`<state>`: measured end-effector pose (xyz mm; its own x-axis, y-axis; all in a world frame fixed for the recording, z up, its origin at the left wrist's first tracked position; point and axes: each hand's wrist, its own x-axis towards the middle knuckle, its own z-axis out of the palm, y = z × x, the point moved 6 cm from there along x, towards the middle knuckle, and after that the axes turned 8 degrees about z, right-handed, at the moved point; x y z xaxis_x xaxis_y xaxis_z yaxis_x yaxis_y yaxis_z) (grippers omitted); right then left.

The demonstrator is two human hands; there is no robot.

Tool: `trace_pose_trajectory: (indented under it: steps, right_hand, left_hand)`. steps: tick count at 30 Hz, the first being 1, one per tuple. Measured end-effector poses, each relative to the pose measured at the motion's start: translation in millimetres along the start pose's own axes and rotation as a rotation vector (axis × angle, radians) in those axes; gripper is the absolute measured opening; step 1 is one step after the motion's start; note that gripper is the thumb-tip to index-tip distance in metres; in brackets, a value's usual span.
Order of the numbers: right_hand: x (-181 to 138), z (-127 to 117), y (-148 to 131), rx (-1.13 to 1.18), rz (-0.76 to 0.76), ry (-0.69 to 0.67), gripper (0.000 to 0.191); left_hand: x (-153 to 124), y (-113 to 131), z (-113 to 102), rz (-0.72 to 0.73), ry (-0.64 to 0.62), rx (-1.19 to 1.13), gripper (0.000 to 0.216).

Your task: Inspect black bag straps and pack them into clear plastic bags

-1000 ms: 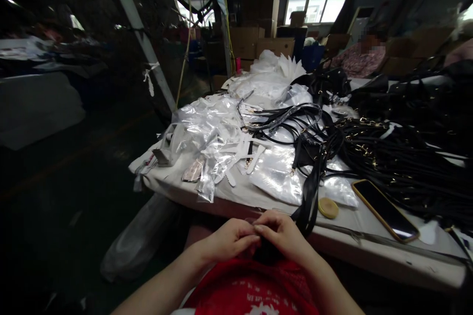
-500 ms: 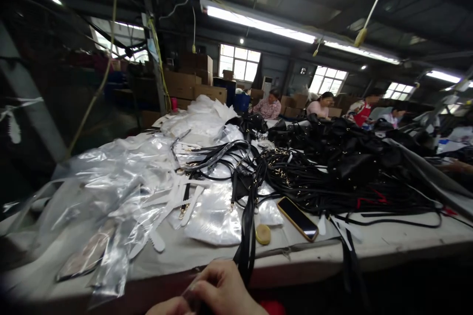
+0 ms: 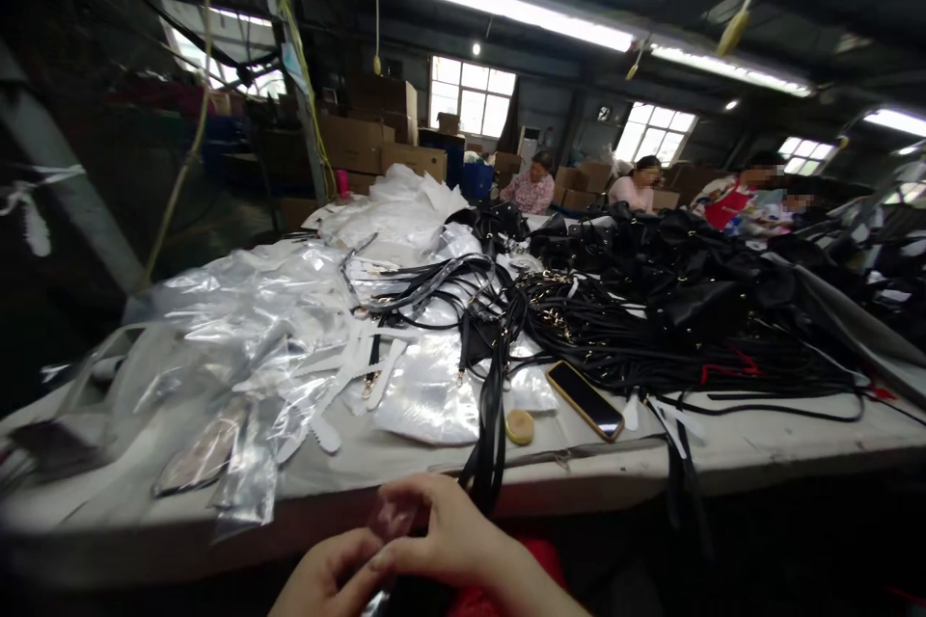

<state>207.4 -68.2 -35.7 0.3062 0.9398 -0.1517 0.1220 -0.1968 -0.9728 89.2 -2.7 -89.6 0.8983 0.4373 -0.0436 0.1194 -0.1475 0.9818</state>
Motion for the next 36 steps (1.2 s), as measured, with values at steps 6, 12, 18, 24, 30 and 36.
trace_pose_trajectory:
  steps: [6,12,18,24,30,36]
  right_hand:
    - [-3,0,14,-0.091,0.02,0.027,0.02]
    - [-2,-2,26,-0.065,0.054,0.006,0.037]
    - [-5,-2,24,-0.193,0.041,-0.027,0.021]
    - [8,-18,30,-0.245,0.054,-0.018,0.022]
    - [56,-182,39,-0.525,0.305,0.583,0.025]
    - [100,-233,85,-0.499,0.545,0.466,0.025]
  left_hand:
    - [-4,10,4,-0.046,0.012,0.043,0.044]
    - [-8,16,12,-0.037,-0.048,0.051,0.049]
    - [-7,18,7,-0.031,0.0,0.021,0.024]
    - [-1,15,20,-0.097,-0.032,-0.129,0.043]
    - [1,3,13,-0.121,0.021,-0.066,0.049]
    - [4,-23,15,-0.086,0.045,-0.031,0.055]
